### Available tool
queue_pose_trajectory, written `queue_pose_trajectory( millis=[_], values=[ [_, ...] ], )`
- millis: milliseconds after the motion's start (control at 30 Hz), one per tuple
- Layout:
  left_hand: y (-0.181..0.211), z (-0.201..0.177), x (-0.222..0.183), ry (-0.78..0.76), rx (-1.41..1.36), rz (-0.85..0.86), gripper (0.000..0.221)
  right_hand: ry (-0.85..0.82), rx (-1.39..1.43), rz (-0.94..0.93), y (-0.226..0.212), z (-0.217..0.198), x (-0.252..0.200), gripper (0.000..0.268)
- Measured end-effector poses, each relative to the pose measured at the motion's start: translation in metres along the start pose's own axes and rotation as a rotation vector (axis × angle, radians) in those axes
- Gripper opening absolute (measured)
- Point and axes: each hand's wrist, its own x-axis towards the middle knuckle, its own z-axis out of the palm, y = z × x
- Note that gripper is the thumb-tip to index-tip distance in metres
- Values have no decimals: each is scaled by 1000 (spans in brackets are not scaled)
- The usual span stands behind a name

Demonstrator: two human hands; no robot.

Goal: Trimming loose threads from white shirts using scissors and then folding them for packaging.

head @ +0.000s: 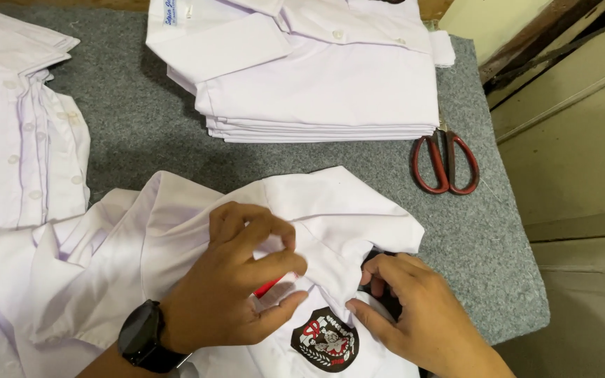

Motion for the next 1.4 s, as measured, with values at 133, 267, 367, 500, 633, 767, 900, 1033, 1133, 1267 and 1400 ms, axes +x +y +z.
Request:
queue_pose_trajectory(
  millis=[133,267,367,500,633,767,900,1033,1133,1267,1400],
  values=[
    [-2,5,-1,-17,-31,132,21,2,34,-4,4,2,2,32],
    [10,12,3,-134,7,170,57,38,32,-76,4,1,4,46],
    [1,23,-11,-200,158,17,89,58,82,-25,5,1,6,66],
    [0,24,-16,-215,268,-34,112,78,117,-20,2,-4,9,66],
    [-1,23,-13,-218,249,-21,109,134,206,6,-4,-7,12,39],
    [4,21,-9,-173,221,-31,75,278,183,-111,-6,1,13,33],
    [27,25,5,-11,-80,-192,39,338,187,-235,-17,16,15,47],
    [20,36,5,62,-88,-233,15,409,104,-296,-24,24,17,38],
    [15,36,2,-8,-170,-248,5,431,134,-272,-25,24,18,38],
    [12,36,1,-74,-224,-313,10,483,188,-257,-27,23,17,36],
    [12,33,1,-87,-291,-359,13,496,239,-271,-30,21,19,27]
  ],
)
